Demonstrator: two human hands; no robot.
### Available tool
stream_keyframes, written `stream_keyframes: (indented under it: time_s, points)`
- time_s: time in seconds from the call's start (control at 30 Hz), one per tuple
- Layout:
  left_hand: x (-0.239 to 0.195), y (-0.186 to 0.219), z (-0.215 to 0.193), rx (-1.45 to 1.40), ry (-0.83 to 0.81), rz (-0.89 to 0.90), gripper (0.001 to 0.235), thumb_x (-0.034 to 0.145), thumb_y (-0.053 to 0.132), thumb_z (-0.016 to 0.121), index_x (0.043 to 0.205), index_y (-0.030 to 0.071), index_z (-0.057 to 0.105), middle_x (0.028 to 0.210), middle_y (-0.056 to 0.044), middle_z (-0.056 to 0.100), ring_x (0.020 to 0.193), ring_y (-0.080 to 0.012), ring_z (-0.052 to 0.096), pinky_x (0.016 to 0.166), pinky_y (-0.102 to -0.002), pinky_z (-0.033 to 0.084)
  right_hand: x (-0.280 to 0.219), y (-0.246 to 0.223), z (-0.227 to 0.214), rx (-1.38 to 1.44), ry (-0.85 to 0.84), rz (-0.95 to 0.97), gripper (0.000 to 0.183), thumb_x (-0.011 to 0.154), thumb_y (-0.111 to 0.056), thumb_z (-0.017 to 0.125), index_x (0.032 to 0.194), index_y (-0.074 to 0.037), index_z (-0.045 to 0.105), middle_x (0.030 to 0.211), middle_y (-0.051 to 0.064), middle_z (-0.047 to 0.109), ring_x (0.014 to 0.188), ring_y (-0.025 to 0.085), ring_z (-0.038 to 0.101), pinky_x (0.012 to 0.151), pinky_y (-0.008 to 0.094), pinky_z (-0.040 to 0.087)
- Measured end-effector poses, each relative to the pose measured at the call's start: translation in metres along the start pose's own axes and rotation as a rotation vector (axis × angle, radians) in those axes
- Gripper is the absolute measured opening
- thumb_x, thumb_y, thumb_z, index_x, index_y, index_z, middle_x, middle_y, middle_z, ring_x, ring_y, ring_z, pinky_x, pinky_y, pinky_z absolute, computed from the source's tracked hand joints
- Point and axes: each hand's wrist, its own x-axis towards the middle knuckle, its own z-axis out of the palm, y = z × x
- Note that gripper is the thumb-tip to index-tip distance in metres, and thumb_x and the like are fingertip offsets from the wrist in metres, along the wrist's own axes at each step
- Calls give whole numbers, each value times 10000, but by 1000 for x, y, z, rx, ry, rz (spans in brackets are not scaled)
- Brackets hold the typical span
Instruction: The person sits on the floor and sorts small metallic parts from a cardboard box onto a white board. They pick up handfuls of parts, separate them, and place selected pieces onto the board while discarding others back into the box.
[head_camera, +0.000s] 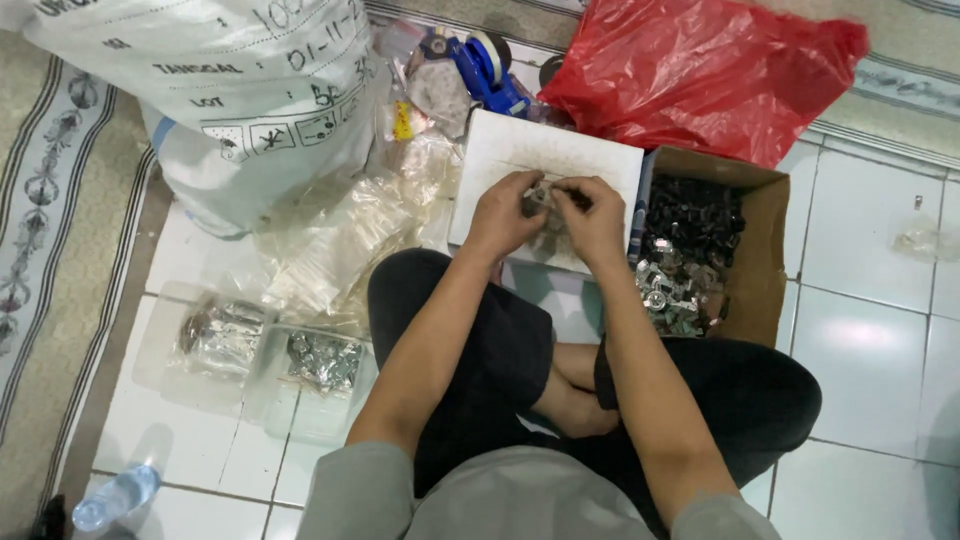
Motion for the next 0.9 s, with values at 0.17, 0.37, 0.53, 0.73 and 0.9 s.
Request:
stream_keyframes:
  time_s: [0.17,0.37,0.53,0.73,0.9]
  points:
    - [-2,5,-6,13,5,-32,571,817,128,797,1351,5,635,1224,-208,699,1199,-391,669,1047,-499,529,3,-15,1,-92,14,-87,168,988,-136,757,1119,-34,778,964,175,691,878,294,710,717,352,573]
    - [-4,5,-4,-49,-40,-37,594,812,51,756,1385,3,611,1263,-220,678,1228,-407,649,1075,-505,513,-11,10,16,1,-38,107,335,917,-155,782,1195,26,737,987,230,727,920,306,712,761,385,584]
    - [-9,11,-8,-154,-50,-2,537,868,-25,648,1402,-17,591,1273,-258,658,1212,-449,647,1047,-532,530,-6,19,7,-83,-23,0,255,913,-101,739,1145,-1,772,910,217,738,855,341,729,693,395,584]
    - [-8,-13,23,-274,45,-4,339,929,51,697,1268,68,703,1101,-178,737,947,-332,748,817,-444,615,-11,7,-21,-154,13,-147,251,902,-39,669,1125,-21,784,886,216,734,788,344,729,665,402,580]
    - [-13,-7,33,-446,48,-95,188,969,88,702,1146,74,763,1083,-133,756,902,-231,735,805,-382,601,-15,16,-31,-206,-131,-184,250,934,34,622,1105,-27,794,905,188,730,849,370,734,705,402,599]
